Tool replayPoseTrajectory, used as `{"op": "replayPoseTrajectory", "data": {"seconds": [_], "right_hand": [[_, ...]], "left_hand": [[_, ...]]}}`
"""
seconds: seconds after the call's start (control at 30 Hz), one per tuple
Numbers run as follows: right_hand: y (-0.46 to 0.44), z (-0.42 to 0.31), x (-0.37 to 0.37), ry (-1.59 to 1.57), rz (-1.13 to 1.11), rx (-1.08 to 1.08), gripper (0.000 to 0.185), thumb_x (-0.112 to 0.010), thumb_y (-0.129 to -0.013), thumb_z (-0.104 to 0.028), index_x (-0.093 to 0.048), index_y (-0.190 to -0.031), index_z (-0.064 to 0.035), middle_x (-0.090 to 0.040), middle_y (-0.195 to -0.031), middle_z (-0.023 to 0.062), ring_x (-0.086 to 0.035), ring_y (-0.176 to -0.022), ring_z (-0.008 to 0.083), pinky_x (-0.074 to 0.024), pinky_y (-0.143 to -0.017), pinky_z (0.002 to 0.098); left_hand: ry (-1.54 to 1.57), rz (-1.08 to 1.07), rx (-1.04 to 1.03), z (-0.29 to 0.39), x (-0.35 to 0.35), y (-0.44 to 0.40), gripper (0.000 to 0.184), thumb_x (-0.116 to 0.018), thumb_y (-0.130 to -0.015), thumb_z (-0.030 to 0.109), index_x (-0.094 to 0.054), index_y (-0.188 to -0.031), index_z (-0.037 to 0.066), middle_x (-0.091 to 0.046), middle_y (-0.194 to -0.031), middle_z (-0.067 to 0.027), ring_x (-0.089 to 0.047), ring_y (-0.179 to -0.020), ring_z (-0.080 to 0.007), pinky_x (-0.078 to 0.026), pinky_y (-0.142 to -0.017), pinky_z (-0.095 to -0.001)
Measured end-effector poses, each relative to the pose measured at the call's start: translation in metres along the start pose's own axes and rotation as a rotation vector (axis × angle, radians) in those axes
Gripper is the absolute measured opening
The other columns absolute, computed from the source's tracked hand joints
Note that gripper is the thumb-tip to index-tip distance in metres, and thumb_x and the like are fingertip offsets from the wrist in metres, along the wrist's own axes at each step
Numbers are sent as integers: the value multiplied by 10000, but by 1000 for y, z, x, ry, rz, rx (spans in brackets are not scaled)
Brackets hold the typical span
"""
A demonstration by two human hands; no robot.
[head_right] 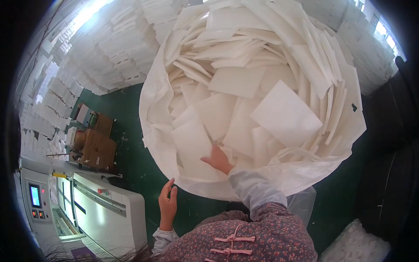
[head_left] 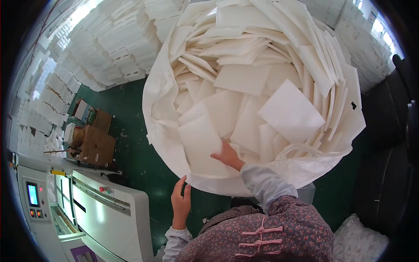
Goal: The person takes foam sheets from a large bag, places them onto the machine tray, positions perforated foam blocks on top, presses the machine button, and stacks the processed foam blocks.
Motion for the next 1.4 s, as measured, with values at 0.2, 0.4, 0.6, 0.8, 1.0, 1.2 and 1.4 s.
{"op": "replayPoseTrajectory", "data": {"seconds": [0.2, 0.4, 0.6, 0.8, 1.0, 1.2, 1.4], "right_hand": [[29, -56, 130, -94, 374, 145, 651, -701, -716, -238, -401, -1235, 14, -530, -1110, 182, -539, -997, 304, -416, -883, 351], [65, -123, 218, -511, -12, 158, 647, -713, -712, -114, -408, -1269, 11, -574, -1133, 131, -558, -992, 214, -458, -849, 292], [75, -126, 225, -474, -34, 435, 697, -707, -727, -250, -400, -1297, 6, -463, -1280, 146, -397, -1192, 201, -309, -1014, 349], [15, 16, 337, 494, 660, 90, 782, -671, -751, -371, -321, -1336, 14, -400, -1320, 190, -385, -1211, 305, -340, -988, 331], [39, 121, 372, 830, 708, -460, 739, -680, -693, -321, -365, -1295, -29, -434, -1226, 187, -438, -1120, 350, -368, -924, 449], [57, 73, 368, 658, 547, -292, 498, -668, -720, -323, -508, -1100, -44, -531, -1058, 170, -534, -929, 337, -425, -821, 411], [104, -110, 397, 1, 807, 258, 277, -625, -816, -219, -511, -950, -5, -579, -811, 62, -541, -696, 169, -456, -634, 296]], "left_hand": [[301, 106, -2, 12, 17, -36, 465, -543, -850, 113, -418, -1279, -15, -473, -1288, -148, -479, -1149, -257, -361, -959, -294], [504, 59, -180, 52, 10, -89, 728, -574, -778, 186, -230, -1389, -7, -337, -1370, -229, -401, -1208, -319, -306, -1006, -365], [653, -171, -61, 80, -16, -98, 558, -548, -744, 113, -373, -1251, -40, -495, -1144, -205, -493, -988, -259, -376, -890, -323], [702, -17, 41, 53, -4, -88, 477, -540, -754, 80, -396, -1195, -33, -519, -1059, -180, -519, -869, -234, -414, -807, -294], [647, 255, -283, -60, 36, -90, 508, -599, -854, 321, -457, -1206, -16, -593, -997, -204, -595, -815, -325, -498, -723, -301], [613, 425, -341, -154, 73, -91, 555, -623, -833, 314, -431, -1225, -28, -585, -1011, -210, -585, -809, -317, -487, -701, -331], [640, 511, -175, -104, 91, -72, 545, -600, -810, 240, -393, -1235, -31, -548, -1050, -211, -559, -848, -282, -465, -736, -330]]}}
Point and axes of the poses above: each hand's wrist, its own y-axis away from the middle knuckle, its own x-axis out of the back of the hand, z = x × y, the point moved 6 cm from there along -y, towards the middle knuckle
